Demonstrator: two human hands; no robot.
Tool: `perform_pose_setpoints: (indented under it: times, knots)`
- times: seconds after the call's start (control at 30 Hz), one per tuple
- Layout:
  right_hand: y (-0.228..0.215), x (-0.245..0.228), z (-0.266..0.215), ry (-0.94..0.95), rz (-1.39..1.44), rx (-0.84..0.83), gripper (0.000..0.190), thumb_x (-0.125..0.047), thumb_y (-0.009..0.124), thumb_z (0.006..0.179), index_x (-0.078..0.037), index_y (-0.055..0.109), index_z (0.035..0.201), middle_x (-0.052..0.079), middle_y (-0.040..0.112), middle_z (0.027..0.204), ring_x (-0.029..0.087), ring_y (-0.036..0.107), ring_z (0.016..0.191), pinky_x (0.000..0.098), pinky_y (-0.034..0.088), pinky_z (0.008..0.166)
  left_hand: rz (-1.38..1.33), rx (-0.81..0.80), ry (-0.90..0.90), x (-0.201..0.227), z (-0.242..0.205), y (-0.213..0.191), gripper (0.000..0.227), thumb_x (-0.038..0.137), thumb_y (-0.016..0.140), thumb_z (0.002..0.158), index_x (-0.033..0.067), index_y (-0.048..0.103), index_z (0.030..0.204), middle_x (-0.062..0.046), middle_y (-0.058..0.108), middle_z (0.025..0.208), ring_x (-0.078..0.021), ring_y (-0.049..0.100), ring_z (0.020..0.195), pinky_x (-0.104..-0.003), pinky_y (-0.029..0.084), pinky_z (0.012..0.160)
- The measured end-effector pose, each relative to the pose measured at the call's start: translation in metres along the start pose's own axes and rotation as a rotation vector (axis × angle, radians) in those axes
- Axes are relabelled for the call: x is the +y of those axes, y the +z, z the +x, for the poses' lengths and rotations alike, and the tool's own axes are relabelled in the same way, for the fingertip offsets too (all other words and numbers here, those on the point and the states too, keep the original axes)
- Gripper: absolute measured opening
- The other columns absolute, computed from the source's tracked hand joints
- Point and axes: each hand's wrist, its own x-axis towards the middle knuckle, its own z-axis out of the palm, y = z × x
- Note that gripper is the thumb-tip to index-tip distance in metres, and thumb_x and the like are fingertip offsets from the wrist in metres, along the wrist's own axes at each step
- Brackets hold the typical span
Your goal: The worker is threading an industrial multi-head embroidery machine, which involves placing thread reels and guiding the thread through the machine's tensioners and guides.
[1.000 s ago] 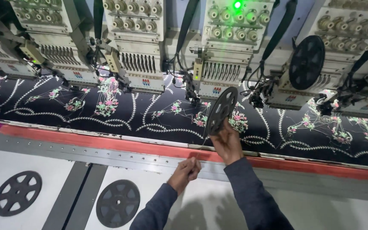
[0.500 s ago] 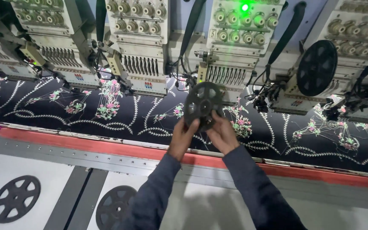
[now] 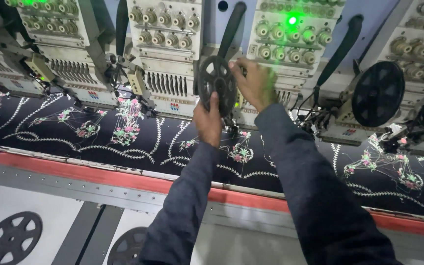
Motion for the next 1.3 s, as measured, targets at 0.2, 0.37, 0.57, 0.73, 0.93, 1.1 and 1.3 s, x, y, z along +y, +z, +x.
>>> perform_pose_setpoints:
  times: [0.2, 0.37, 0.57, 0.73, 0.93, 1.1, 1.3]
  knots:
    - [0.023, 0.016, 0.006, 0.149, 0.246, 0.036, 0.009, -0.028, 0.073, 0.093, -0.022, 0.078, 0.099, 0.004, 0.078, 0.098, 0.031, 0.072, 0.105, 0.0407, 0.054, 0.092, 0.077, 0.008, -0.026, 0.029, 0.031, 0.014, 0.049, 0.049, 0.055, 0.099, 0.0025, 0.07, 0.103, -0.025, 0.074, 0.094, -0.0433, 0.072, 0.102, -0.053, 0.052, 0.09]
    - [0.012, 0.008, 0.005, 0.112, 0.299, 0.025, 0.014, -0.024, 0.074, 0.092, -0.017, 0.07, 0.104, 0.007, 0.078, 0.096, 0.03, 0.073, 0.103, 0.042, 0.051, 0.091, -0.035, -0.03, -0.007, 0.04, 0.022, 0.027, 0.053, 0.054, 0.056, 0.097, 0.0036, 0.071, 0.102, -0.025, 0.075, 0.095, -0.043, 0.071, 0.105, -0.053, 0.052, 0.092]
    - [0.022, 0.015, 0.007, 0.166, 0.267, 0.044, 0.012, -0.025, 0.074, 0.093, -0.022, 0.068, 0.103, 0.001, 0.078, 0.097, 0.025, 0.072, 0.1, 0.0399, 0.053, 0.088, -0.085, -0.083, 0.06, 0.029, 0.027, 0.021, 0.05, 0.055, 0.056, 0.099, 0.0092, 0.071, 0.11, -0.021, 0.075, 0.104, -0.0378, 0.07, 0.111, -0.05, 0.053, 0.094]
    - [0.009, -0.009, 0.0, 0.216, 0.32, 0.093, 0.016, -0.022, 0.075, 0.093, -0.013, 0.07, 0.106, 0.011, 0.077, 0.104, 0.033, 0.072, 0.106, 0.041, 0.061, 0.083, -0.244, -0.192, 0.118, 0.024, 0.025, 0.017, 0.047, 0.052, 0.066, 0.098, 0.0147, 0.07, 0.127, -0.021, 0.071, 0.123, -0.0381, 0.063, 0.124, -0.049, 0.052, 0.106]
    - [0.017, -0.033, 0.013, 0.171, 0.138, 0.012, 0.072, -0.056, 0.045, 0.098, -0.002, 0.044, 0.146, 0.021, 0.053, 0.148, 0.037, 0.051, 0.134, 0.0517, 0.036, 0.11, -0.444, -0.251, -0.056, 0.032, 0.033, 0.018, 0.047, 0.037, 0.047, 0.102, 0.0027, 0.065, 0.128, -0.023, 0.068, 0.132, -0.035, 0.066, 0.125, -0.046, 0.056, 0.107]
    - [0.023, -0.027, 0.029, 0.256, 0.104, -0.001, 0.068, 0.0, 0.051, 0.097, 0.0, 0.019, 0.157, 0.023, 0.036, 0.161, 0.023, 0.075, 0.088, 0.0251, 0.063, 0.056, -0.517, -0.269, 0.043, 0.017, 0.053, 0.026, 0.025, -0.002, 0.058, 0.097, 0.0044, 0.072, 0.116, -0.02, 0.069, 0.131, -0.0351, 0.067, 0.124, -0.051, 0.058, 0.107]
    - [-0.015, -0.06, 0.026, 0.358, 0.165, -0.226, 0.087, -0.06, 0.039, 0.1, -0.005, 0.007, 0.16, 0.021, 0.019, 0.168, 0.042, 0.042, 0.145, 0.0601, 0.031, 0.117, -0.547, -0.26, -0.035, 0.026, 0.056, 0.034, 0.018, 0.003, 0.073, 0.087, 0.004, 0.072, 0.105, -0.015, 0.076, 0.105, -0.0261, 0.072, 0.102, -0.044, 0.066, 0.093]
